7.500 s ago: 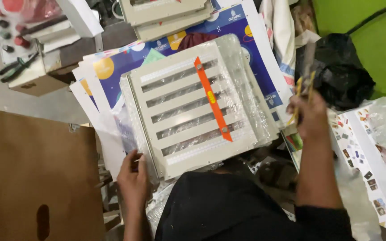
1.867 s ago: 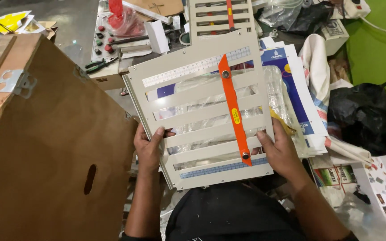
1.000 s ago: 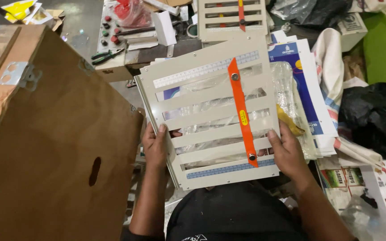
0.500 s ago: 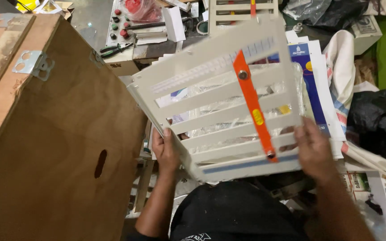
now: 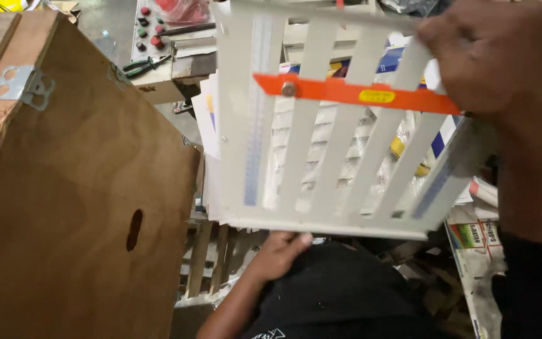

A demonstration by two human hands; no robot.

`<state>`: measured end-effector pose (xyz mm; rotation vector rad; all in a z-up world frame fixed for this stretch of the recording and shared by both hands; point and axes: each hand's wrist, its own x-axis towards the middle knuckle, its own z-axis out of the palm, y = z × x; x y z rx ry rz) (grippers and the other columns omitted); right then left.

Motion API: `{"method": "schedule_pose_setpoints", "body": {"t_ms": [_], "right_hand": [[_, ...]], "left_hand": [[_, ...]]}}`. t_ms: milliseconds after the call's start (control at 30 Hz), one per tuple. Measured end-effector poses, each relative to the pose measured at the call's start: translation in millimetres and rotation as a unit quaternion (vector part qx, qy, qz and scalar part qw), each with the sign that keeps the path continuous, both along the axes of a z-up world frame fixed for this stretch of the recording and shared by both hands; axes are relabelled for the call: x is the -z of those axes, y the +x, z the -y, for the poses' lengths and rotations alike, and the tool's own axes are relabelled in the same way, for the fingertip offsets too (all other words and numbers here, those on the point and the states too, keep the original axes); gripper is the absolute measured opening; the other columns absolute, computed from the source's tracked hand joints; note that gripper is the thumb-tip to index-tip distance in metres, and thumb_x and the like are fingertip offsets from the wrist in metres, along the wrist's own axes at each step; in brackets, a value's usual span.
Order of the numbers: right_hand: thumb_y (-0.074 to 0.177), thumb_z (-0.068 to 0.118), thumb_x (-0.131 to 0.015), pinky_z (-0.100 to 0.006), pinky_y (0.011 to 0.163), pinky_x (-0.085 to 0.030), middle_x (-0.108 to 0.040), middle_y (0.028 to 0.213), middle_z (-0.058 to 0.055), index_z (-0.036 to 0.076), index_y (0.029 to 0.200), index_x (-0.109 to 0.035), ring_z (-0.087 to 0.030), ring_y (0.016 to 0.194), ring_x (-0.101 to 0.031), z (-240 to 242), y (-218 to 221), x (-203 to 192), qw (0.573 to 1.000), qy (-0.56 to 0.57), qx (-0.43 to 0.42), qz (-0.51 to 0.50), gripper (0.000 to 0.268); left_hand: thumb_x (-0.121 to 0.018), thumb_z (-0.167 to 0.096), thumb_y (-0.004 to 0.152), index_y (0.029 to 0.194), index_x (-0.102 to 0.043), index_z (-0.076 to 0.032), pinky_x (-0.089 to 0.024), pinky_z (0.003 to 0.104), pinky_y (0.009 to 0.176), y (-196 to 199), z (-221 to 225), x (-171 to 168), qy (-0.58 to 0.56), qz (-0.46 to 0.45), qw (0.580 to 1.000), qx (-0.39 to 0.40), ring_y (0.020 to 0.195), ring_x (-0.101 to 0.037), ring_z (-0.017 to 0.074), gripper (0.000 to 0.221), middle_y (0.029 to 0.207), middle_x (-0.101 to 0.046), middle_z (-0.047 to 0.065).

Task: The person unwraps a white plastic-covered item using a utility knife to cut through the plastic wrap, then removes the wrapping and picks up the item.

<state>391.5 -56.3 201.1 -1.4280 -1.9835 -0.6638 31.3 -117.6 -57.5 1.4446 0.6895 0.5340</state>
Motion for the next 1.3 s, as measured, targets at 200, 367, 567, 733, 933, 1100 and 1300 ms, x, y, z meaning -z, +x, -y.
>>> {"method": "schedule_pose_setpoints", "body": {"t_ms": [200, 367, 567, 733, 933, 1100, 1300], "right_hand": [[0.109, 0.052, -0.065, -0.042, 0.056, -0.045, -0.061, 0.063, -0.007, 0.015, 0.081, -0.071, -0.030, 0.058, -0.059, -39, 8, 76, 0.991, -0.126, 0.050, 0.018, 0.047], [0.105, 0.053, -0.065, -0.045, 0.062, -0.049, -0.064, 0.065, -0.008, 0.017, 0.085, -0.074, -0.032, 0.062, -0.063, -64, -5, 110, 0.977, -0.207, 0.053, -0.004, 0.043], [0.105, 0.060, -0.058, -0.046, 0.066, -0.052, -0.069, 0.071, -0.009, 0.018, 0.092, -0.079, -0.033, 0.070, -0.068, -90, -23, 144, 0.951, -0.306, 0.047, -0.003, 0.049], [0.100, 0.063, -0.057, -0.048, 0.063, -0.052, -0.072, 0.074, -0.011, 0.018, 0.103, -0.080, -0.033, 0.069, -0.070, -102, -32, 161, 0.910, -0.404, 0.089, -0.023, 0.050], [0.109, 0.046, -0.071, -0.044, 0.078, -0.053, -0.073, 0.092, -0.009, 0.011, 0.101, -0.078, -0.032, 0.088, -0.069, -93, -24, 183, 0.965, -0.258, -0.044, 0.000, 0.037], [0.102, 0.020, -0.077, -0.041, 0.103, -0.046, -0.072, 0.117, -0.010, 0.003, 0.119, -0.074, -0.028, 0.112, -0.067, -71, -62, 219, 0.981, -0.090, -0.111, -0.130, 0.023], [0.084, 0.036, -0.089, -0.044, 0.084, -0.042, -0.067, 0.093, -0.008, 0.006, 0.105, -0.073, -0.028, 0.090, -0.062, -45, -161, 197, 0.975, -0.142, -0.148, -0.084, 0.040]], "left_hand": [[-0.057, -0.020, 0.100, 0.117, -0.072, -0.003, -0.062, 0.041, 0.092, -81, -22, 76, -0.098, -0.012, 0.970, -0.223, 0.105, -0.073, 0.0231, 0.029, 0.111, -0.075, 0.011], [-0.056, -0.025, 0.103, 0.126, -0.066, -0.002, -0.056, 0.037, 0.094, -97, -48, 30, -0.022, 0.035, 0.933, -0.359, 0.106, -0.069, 0.0215, 0.033, 0.114, -0.073, 0.012], [-0.056, -0.035, 0.101, 0.137, -0.058, -0.002, -0.054, 0.034, 0.089, -42, -111, -3, -0.061, 0.040, 0.934, -0.349, 0.103, -0.067, 0.0192, 0.050, 0.117, -0.072, 0.011], [-0.063, -0.038, 0.101, 0.129, -0.064, 0.003, -0.056, 0.034, 0.089, -12, -148, 48, -0.188, 0.153, 0.926, -0.288, 0.100, -0.070, 0.0188, 0.050, 0.113, -0.074, 0.012], [-0.063, -0.036, 0.100, 0.111, -0.060, -0.003, -0.063, 0.039, 0.072, 4, -138, 37, -0.251, 0.245, 0.885, -0.305, 0.079, -0.074, 0.0232, 0.035, 0.095, -0.072, 0.013], [-0.067, -0.036, 0.099, 0.120, -0.063, 0.001, -0.059, 0.031, 0.066, 9, -143, 46, -0.163, 0.169, 0.911, -0.340, 0.076, -0.071, 0.0154, 0.042, 0.096, -0.073, 0.012], [-0.071, -0.035, 0.096, 0.120, -0.065, 0.002, -0.058, 0.030, 0.066, 12, -143, 38, -0.150, 0.158, 0.920, -0.327, 0.075, -0.069, 0.0133, 0.045, 0.097, -0.074, 0.011]]}}
